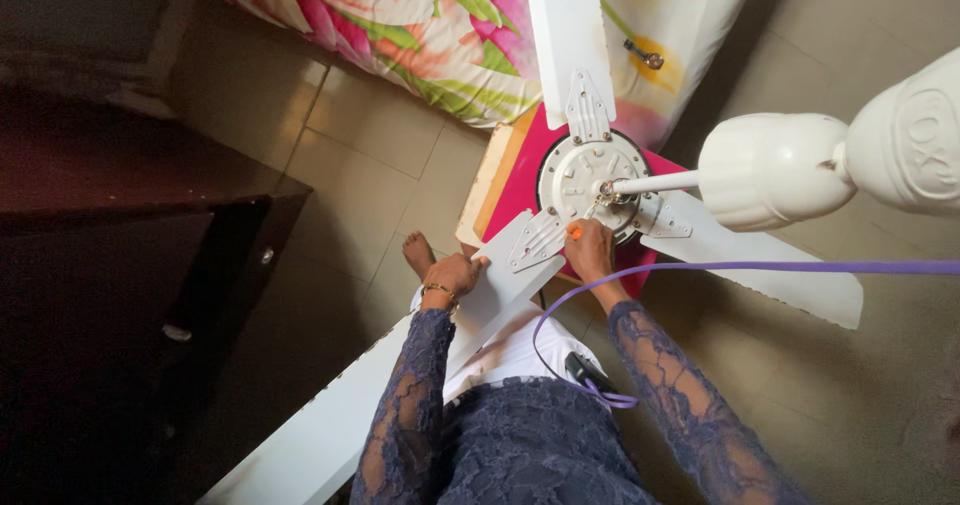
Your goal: The person attaches a ceiling fan blade to the motor housing using a screwdriver. They align the blade bracket, insert screws, and tighten them to secure the blade in place.
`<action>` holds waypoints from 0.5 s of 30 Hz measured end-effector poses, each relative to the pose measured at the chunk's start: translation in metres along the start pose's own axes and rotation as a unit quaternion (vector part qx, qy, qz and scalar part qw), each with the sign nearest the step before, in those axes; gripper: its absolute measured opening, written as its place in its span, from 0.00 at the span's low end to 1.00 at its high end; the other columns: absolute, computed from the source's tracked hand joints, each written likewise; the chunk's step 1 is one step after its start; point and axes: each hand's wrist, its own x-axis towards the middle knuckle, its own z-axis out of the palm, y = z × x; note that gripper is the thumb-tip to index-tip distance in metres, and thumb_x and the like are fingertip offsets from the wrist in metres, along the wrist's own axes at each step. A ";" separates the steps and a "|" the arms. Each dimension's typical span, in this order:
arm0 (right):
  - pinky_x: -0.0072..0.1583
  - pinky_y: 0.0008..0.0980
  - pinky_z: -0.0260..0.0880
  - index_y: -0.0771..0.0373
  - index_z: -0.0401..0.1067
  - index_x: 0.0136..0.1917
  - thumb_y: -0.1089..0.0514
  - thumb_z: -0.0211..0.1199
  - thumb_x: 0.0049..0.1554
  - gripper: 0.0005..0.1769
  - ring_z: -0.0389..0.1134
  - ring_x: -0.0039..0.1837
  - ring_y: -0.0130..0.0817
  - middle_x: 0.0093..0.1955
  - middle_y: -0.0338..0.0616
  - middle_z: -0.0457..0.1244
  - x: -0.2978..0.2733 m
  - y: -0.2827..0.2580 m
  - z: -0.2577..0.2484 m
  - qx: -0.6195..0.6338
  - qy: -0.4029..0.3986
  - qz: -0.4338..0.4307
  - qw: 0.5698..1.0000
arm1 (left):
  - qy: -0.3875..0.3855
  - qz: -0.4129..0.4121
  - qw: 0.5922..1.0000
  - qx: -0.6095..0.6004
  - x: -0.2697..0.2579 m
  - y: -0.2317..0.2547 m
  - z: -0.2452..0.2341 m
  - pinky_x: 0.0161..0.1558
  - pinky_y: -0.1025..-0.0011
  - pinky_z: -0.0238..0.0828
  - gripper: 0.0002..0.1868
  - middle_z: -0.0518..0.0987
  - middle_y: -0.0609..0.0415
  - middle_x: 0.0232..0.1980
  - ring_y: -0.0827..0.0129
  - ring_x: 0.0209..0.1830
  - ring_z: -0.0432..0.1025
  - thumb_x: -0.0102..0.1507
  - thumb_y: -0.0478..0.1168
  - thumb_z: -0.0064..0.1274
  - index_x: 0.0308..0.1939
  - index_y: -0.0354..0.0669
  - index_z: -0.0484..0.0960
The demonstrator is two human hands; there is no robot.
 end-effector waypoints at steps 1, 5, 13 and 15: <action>0.53 0.48 0.70 0.66 0.78 0.40 0.65 0.68 0.47 0.05 0.70 0.48 0.56 0.42 0.57 0.68 -0.004 -0.002 0.001 -0.026 0.011 -0.046 0.999 | -0.002 -0.003 1.000 0.002 -0.002 -0.003 0.001 0.58 0.53 0.70 0.33 0.83 0.39 0.50 0.46 0.55 0.76 0.67 0.66 0.38 0.48 0.43 0.87; 0.53 0.47 0.71 0.64 0.78 0.42 0.68 0.64 0.46 0.08 0.70 0.49 0.54 0.45 0.54 0.69 -0.012 -0.001 -0.002 0.006 0.038 -0.090 0.995 | -0.002 0.004 1.000 0.006 0.001 -0.003 0.004 0.58 0.53 0.70 0.34 0.84 0.39 0.49 0.46 0.55 0.77 0.68 0.66 0.36 0.47 0.42 0.87; 0.52 0.38 0.73 0.64 0.79 0.46 0.60 0.71 0.46 0.13 0.74 0.46 0.45 0.42 0.51 0.71 -0.011 0.019 0.003 0.082 -0.023 0.045 0.995 | -0.003 -0.009 1.000 0.012 0.000 0.000 0.000 0.58 0.53 0.70 0.35 0.83 0.39 0.50 0.46 0.55 0.77 0.68 0.67 0.36 0.47 0.42 0.87; 0.52 0.38 0.73 0.64 0.78 0.48 0.62 0.69 0.46 0.14 0.73 0.47 0.45 0.43 0.50 0.71 -0.013 0.025 0.007 0.080 0.004 0.015 0.997 | -0.006 -0.012 1.000 0.010 -0.003 -0.001 0.000 0.58 0.53 0.70 0.35 0.83 0.39 0.50 0.46 0.55 0.77 0.68 0.67 0.35 0.47 0.42 0.87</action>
